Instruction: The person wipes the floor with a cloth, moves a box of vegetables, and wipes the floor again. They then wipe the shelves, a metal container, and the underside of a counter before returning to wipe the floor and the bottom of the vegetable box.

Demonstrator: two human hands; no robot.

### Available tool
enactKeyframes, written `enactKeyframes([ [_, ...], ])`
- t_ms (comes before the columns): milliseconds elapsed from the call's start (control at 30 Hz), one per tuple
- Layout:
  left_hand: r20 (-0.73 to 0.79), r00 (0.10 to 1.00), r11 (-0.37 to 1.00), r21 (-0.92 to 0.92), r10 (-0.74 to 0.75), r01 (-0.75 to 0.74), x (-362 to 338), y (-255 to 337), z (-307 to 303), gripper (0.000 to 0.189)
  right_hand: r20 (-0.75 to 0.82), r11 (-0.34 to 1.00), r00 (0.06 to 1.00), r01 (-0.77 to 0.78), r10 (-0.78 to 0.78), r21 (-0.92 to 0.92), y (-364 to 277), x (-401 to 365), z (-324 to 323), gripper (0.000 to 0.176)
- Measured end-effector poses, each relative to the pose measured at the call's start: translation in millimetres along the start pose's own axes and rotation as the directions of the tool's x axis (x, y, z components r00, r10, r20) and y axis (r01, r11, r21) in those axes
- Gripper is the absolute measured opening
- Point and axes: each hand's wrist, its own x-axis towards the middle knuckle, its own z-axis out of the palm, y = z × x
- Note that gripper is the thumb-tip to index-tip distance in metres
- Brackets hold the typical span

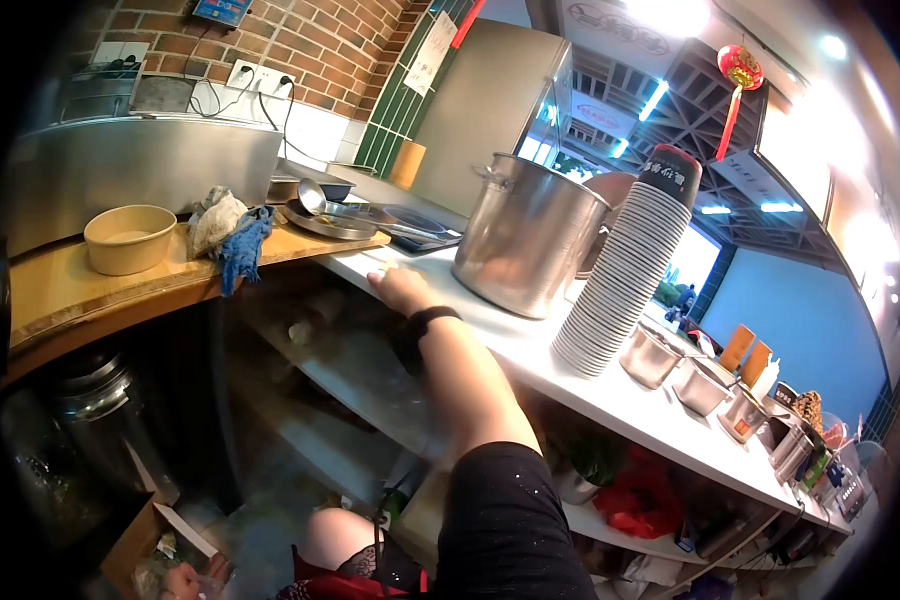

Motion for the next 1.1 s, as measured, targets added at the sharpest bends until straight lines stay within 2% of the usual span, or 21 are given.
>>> enactKeyframes([
  [67,0.028,1.0,0.999,0.052,-0.013,0.011,4,-9,4,0.015,-0.06,0.972,0.971,0.23,-0.232,-0.05,-10,5,6,0.039],
  [100,0.059,0.998,0.995,0.098,-0.016,0.01,8,-14,8,0.018,-0.058,0.971,0.97,0.232,-0.235,-0.049,-7,1,6,0.039],
  [133,0.06,0.998,0.995,0.094,-0.02,0.014,14,-21,15,0.018,-0.175,0.96,0.948,0.278,-0.266,0.045,-1,-7,4,0.032],
  [167,-0.058,0.998,0.999,0.051,-0.013,0.016,20,-30,24,0.013,-0.291,0.934,0.914,0.333,-0.284,0.132,6,-13,-1,0.028],
  [200,-0.172,0.985,1.0,0.006,-0.011,0.013,22,-38,30,0.01,-0.313,0.917,0.925,0.302,-0.216,0.26,22,-11,-8,0.027],
  [233,-0.167,0.986,1.0,-0.003,-0.019,0.019,20,-44,33,0.01,-0.325,0.884,0.935,0.27,-0.145,0.382,42,-11,-18,0.028],
  [300,-0.192,0.981,0.996,-0.076,0.02,-0.035,19,-53,38,0.011,-0.223,0.963,0.974,0.018,0.044,0.27,70,-31,-47,0.026],
  [367,-0.187,0.982,0.994,-0.102,0.012,-0.032,15,-56,38,0.011,0.083,0.976,0.995,-0.035,0.054,-0.216,98,-36,-53,0.027],
  [433,-0.181,0.983,0.991,-0.13,0.003,-0.027,10,-51,37,0.012,0.207,0.984,0.973,-0.067,0.102,-0.167,99,-48,-38,0.03],
  [500,-0.202,0.979,0.979,-0.201,-0.017,-0.025,4,-43,33,0.012,0.216,0.978,0.976,0.018,0.028,-0.206,113,-27,-27,0.028],
  [533,-0.217,0.976,0.99,-0.137,0.0,-0.031,2,-43,34,0.011,0.35,0.957,0.934,0.166,-0.075,-0.237,115,-11,-30,0.023],
  [633,-0.234,0.97,0.992,-0.117,-0.065,0.038,-1,-46,46,0.01,0.466,0.991,0.88,0.128,-0.09,-0.049,112,43,-20,0.012],
  [700,-0.316,0.946,0.985,-0.172,-0.078,0.023,-12,-28,38,0.008,0.449,0.75,0.821,0.534,-0.352,-0.389,107,73,-11,0.021],
  [733,-0.289,0.949,0.981,-0.181,-0.123,0.072,-20,-11,24,0.007,0.523,0.718,0.795,0.555,-0.308,-0.42,85,73,-23,0.025],
  [767,-0.259,0.952,0.975,-0.186,-0.165,0.119,-25,0,15,0.006,0.428,0.685,0.848,0.514,-0.314,-0.516,86,81,-12,0.021],
  [833,-0.277,0.944,0.97,-0.21,-0.178,0.121,-32,3,15,0.007,0.48,0.672,0.806,0.57,-0.346,-0.473,81,103,-10,0.024],
  [900,-0.303,0.937,0.967,-0.232,-0.174,0.104,-32,9,12,0.007,0.426,0.82,0.822,0.511,-0.379,-0.257,115,150,20,0.027],
  [933,-0.304,0.938,0.967,-0.238,-0.169,0.097,-32,14,9,0.007,0.415,0.953,0.879,0.127,-0.237,0.275,126,166,28,0.023],
  [967,-0.304,0.939,0.967,-0.241,-0.162,0.088,-32,17,6,0.007,0.451,0.853,0.876,-0.096,-0.172,0.512,117,164,27,0.024],
  [1000,-0.31,0.936,0.966,-0.242,-0.167,0.092,-32,20,2,0.007,0.484,0.654,0.868,-0.306,-0.107,0.692,107,161,25,0.025],
  [1100,-0.303,0.941,0.983,-0.152,-0.149,0.107,-29,24,-2,0.008,0.523,0.889,0.82,-0.04,-0.232,0.456,39,100,-11,0.036],
])
